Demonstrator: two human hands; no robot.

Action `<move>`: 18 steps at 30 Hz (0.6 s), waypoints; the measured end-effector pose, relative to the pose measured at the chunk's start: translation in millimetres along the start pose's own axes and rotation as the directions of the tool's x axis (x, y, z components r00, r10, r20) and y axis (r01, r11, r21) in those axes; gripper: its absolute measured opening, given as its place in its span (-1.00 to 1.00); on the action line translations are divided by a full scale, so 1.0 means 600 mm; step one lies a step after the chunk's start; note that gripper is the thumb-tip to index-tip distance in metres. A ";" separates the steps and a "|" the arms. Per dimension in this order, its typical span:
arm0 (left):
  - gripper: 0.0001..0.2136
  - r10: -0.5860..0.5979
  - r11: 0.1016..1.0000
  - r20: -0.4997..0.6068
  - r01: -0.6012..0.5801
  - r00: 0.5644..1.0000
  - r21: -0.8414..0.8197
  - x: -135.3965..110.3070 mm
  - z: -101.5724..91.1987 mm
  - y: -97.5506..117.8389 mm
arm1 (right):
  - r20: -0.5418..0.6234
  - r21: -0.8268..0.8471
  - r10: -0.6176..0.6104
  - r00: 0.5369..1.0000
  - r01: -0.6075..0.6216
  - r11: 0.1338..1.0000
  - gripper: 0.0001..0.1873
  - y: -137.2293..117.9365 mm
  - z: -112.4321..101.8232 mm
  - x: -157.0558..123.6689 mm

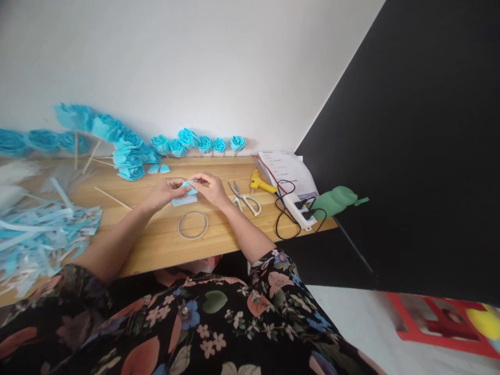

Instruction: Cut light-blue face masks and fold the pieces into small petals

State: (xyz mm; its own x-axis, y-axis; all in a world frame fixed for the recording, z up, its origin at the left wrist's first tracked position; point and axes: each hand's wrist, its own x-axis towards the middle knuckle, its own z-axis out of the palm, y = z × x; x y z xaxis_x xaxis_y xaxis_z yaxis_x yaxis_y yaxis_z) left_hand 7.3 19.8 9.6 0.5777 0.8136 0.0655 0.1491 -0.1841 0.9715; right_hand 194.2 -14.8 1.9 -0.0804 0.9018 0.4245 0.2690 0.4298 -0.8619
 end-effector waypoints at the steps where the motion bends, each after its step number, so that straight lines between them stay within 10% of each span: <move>1: -0.65 -0.009 0.999 0.001 0.009 1.000 -0.036 0.000 0.000 0.002 | 0.001 -0.025 -0.044 0.999 0.044 0.999 -0.81 0.000 -0.001 0.000; 18: -0.63 -0.034 0.963 -0.014 0.029 0.999 -0.267 0.007 -0.001 -0.013 | 0.065 -0.227 -0.236 0.970 0.245 0.943 -0.70 0.022 -0.006 0.001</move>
State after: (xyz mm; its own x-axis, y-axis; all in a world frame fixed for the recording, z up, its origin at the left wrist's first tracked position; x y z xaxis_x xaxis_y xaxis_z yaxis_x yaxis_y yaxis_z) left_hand 8.2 24.6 2.4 0.5614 0.8267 0.0360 -0.0539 -0.0069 0.9985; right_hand 201.0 -8.6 -8.3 -0.2037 0.7757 0.5973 0.4516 0.6158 -0.6456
